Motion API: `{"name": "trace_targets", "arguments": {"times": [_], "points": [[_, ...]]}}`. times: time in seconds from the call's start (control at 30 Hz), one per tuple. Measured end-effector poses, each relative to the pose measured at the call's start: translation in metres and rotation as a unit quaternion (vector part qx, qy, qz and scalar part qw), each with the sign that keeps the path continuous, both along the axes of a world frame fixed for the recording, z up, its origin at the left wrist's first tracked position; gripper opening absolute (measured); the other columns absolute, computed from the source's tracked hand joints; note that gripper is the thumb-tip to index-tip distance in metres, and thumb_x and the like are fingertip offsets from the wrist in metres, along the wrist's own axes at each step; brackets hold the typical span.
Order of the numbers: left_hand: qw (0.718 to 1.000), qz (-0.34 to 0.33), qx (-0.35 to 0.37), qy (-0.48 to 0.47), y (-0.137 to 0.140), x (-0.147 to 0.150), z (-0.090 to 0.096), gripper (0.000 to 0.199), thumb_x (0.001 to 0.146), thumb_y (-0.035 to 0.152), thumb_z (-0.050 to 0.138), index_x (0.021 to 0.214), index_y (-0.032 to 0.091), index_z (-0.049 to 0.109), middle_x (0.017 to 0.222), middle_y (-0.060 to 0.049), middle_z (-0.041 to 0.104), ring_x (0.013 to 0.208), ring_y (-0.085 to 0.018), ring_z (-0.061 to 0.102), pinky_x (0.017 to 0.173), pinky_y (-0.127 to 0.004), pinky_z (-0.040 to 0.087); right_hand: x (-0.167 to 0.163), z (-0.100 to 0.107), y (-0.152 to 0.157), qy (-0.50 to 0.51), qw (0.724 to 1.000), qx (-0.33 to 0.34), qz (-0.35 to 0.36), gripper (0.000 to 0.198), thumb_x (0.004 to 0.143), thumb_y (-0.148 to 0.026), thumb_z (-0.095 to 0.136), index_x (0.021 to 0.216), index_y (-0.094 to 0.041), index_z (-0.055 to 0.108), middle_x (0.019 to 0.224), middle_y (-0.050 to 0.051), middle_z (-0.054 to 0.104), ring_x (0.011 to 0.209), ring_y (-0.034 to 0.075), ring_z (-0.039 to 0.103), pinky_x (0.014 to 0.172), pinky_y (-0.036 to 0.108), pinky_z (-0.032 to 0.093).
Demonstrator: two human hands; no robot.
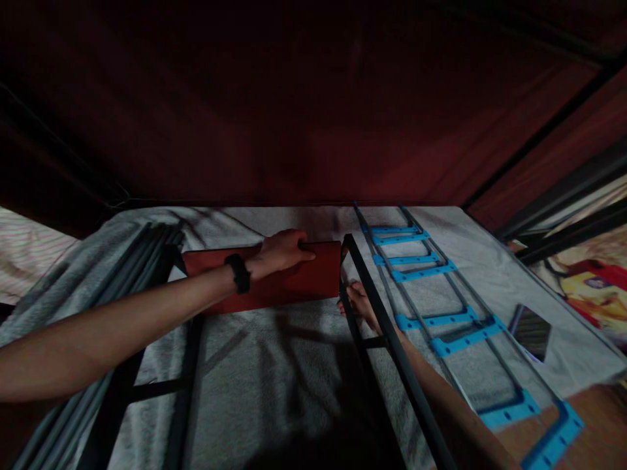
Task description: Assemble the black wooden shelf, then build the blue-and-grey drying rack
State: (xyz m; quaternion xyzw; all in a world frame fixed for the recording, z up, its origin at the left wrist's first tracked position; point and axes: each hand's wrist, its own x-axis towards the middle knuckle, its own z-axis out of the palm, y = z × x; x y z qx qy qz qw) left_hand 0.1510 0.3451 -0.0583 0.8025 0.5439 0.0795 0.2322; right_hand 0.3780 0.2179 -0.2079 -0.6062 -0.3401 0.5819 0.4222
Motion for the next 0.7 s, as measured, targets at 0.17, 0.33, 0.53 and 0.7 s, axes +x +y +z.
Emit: {"name": "trace_targets", "arguments": {"times": [0.17,0.33,0.53,0.7], "points": [[0.998,0.011,0.039,0.042,-0.034,0.004,0.013,0.033,0.081,0.051,0.067,0.100,0.024,0.066,0.096,-0.006,0.072,0.088,-0.027,0.064,0.066,-0.032,0.035,-0.003,-0.005,-0.004,-0.007,1.000,0.003,0.001,0.029,0.093,-0.052,0.053,0.090,-0.023,0.049,0.057,-0.001,0.066,0.048,0.015,0.061,0.048,0.024,0.052],[0.992,0.001,0.098,0.073,-0.057,0.002,0.015,0.033,0.088,0.053,0.059,0.105,0.025,0.065,0.094,-0.008,0.073,0.088,-0.029,0.067,0.065,-0.033,0.035,0.001,-0.008,-0.005,0.009,1.000,0.000,0.002,0.017,0.096,-0.041,0.053,0.091,-0.025,0.049,0.064,0.000,0.069,0.055,0.016,0.065,0.054,0.026,0.054],[0.982,-0.035,0.148,0.113,-0.073,-0.003,0.014,0.036,0.092,0.054,0.053,0.108,0.024,0.063,0.099,-0.011,0.074,0.092,-0.032,0.069,0.070,-0.036,0.040,0.007,-0.009,-0.006,0.030,0.999,-0.006,0.020,0.015,0.098,-0.037,0.047,0.090,-0.025,0.049,0.066,0.002,0.070,0.058,0.018,0.067,0.055,0.028,0.054],[0.973,-0.107,0.169,0.119,-0.089,-0.008,0.017,0.032,0.096,0.050,0.048,0.106,0.023,0.061,0.090,-0.010,0.073,0.089,-0.028,0.070,0.072,-0.035,0.041,0.005,-0.008,-0.002,0.026,0.999,-0.014,0.020,0.016,0.097,-0.039,0.049,0.090,-0.024,0.050,0.060,0.001,0.068,0.051,0.016,0.063,0.048,0.022,0.048]]}}
